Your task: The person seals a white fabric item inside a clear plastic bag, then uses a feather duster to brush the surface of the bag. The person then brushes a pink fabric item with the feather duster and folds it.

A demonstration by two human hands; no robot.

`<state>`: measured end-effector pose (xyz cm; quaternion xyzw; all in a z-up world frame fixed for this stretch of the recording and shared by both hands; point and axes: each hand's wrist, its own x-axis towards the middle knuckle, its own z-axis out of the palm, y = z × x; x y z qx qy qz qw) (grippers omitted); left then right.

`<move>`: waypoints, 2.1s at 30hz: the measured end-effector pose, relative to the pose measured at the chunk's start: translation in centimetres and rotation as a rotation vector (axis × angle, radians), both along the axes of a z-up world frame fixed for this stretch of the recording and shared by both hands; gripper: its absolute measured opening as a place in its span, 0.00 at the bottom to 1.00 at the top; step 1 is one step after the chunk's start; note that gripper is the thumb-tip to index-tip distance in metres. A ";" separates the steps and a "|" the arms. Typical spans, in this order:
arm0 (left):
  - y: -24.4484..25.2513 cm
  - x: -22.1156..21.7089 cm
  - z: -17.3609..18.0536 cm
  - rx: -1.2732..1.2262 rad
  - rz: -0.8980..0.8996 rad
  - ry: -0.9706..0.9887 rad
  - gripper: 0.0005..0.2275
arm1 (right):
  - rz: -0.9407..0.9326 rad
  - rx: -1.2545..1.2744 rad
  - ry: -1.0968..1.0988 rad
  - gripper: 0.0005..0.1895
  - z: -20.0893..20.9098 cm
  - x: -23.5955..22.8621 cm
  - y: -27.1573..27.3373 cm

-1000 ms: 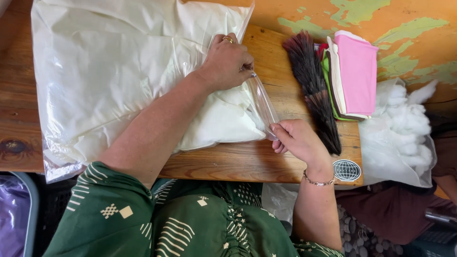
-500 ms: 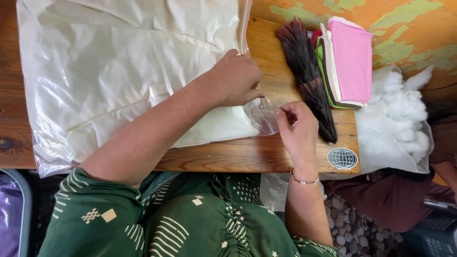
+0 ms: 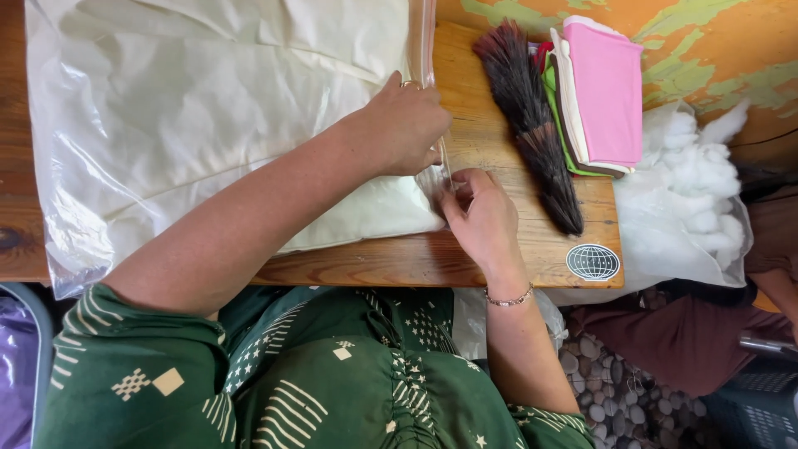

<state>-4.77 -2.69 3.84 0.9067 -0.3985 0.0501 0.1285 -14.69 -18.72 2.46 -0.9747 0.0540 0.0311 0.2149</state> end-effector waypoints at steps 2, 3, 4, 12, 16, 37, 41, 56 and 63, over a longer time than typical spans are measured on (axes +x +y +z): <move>0.2 -0.7 1.4 0.037 0.012 0.010 0.12 | -0.010 0.008 -0.057 0.18 0.0 -0.2 0.1; 0.4 -1.2 2.1 0.067 0.029 0.029 0.11 | 0.006 -0.051 -0.059 0.17 -0.1 -0.3 0.3; 0.5 -1.6 3.0 0.098 0.048 0.045 0.11 | 0.023 -0.110 -0.065 0.17 -0.2 -0.3 0.4; 1.1 -5.9 4.0 0.324 0.165 0.110 0.23 | 0.014 -0.064 -0.008 0.12 -1.4 0.2 0.3; 1.2 -7.4 1.9 0.389 0.172 0.089 0.29 | 0.056 0.047 -0.035 0.08 -2.1 0.6 -0.4; 2.6 -9.8 -2.6 0.189 0.093 -0.072 0.33 | 0.003 1.007 0.056 0.34 -1.4 7.6 0.5; 2.7 -9.9 -2.8 0.195 0.085 -0.072 0.32 | 0.102 0.938 0.008 0.32 -4.1 9.9 0.4; 9.1 -10.9 1.9 0.335 0.101 0.179 0.34 | 0.227 0.857 0.211 0.13 0.1 -0.4 -1.2; 9.4 -12.6 1.6 0.178 0.388 0.072 0.39 | 0.030 0.396 -0.220 0.04 4.5 2.8 -2.4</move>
